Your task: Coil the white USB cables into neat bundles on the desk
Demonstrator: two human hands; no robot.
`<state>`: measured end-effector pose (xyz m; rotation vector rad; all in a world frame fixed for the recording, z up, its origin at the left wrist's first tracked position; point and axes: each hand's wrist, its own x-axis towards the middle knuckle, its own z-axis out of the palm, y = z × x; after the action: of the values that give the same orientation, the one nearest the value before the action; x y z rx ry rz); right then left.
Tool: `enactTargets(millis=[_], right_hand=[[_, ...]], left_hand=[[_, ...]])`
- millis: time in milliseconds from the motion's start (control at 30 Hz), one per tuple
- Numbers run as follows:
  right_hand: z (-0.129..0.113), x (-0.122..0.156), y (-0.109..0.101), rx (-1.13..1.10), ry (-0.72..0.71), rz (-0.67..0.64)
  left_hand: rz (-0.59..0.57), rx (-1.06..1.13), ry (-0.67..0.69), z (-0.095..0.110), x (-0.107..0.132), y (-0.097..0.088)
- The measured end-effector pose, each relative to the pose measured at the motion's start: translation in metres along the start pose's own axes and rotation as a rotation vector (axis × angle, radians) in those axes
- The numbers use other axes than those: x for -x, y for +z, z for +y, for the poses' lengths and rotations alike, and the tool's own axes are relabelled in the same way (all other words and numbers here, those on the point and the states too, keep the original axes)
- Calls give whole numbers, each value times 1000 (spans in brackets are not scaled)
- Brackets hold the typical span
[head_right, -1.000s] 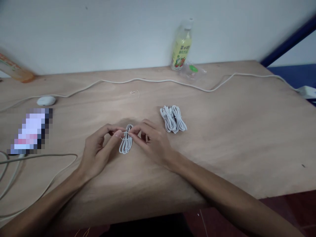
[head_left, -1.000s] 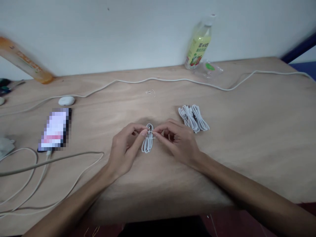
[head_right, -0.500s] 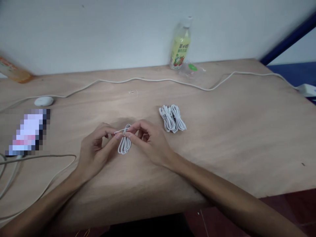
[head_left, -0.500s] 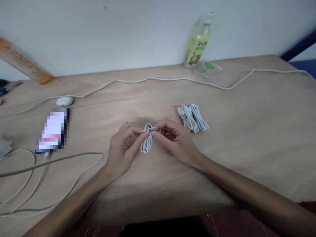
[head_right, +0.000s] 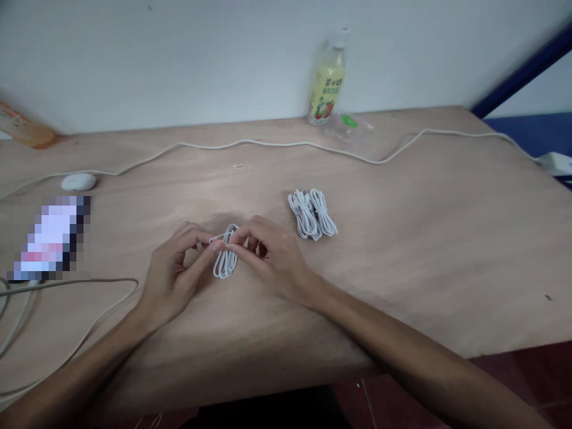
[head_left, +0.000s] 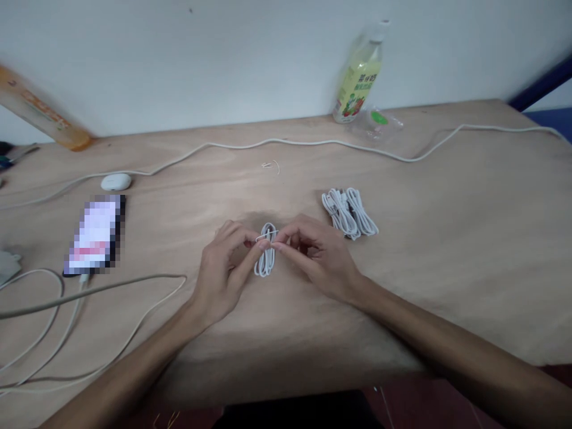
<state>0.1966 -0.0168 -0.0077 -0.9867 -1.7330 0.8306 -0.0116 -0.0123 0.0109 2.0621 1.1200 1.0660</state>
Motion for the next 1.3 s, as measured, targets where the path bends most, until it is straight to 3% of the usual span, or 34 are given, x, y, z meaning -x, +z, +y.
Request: enactTargets(millis=[167, 233, 367, 500, 633, 800, 1100, 1300], right_hand=[[2, 0, -3, 181, -261, 47], [2, 0, -4, 200, -288, 63], [-2, -2, -4, 41, -47, 41], [-5, -5, -4, -373, 331, -88], [-3, -7, -4, -689, 556, -213], [-4, -8, -3, -873, 663, -256], [-9, -8, 0, -954, 805, -205], [-2, -5, 1, -874, 690, -230]], left_hand=[[-8, 28, -46, 1, 2, -1], [11, 36, -46, 1, 3, 0], [1, -15, 12, 0, 4, 1], [-22, -110, 84, 0, 4, -1], [-14, -255, 178, -1, 5, -1], [17, -327, 263, -1, 5, 0], [-10, -472, 361, -1, 5, 1], [-31, -443, 342, -2, 7, 3]])
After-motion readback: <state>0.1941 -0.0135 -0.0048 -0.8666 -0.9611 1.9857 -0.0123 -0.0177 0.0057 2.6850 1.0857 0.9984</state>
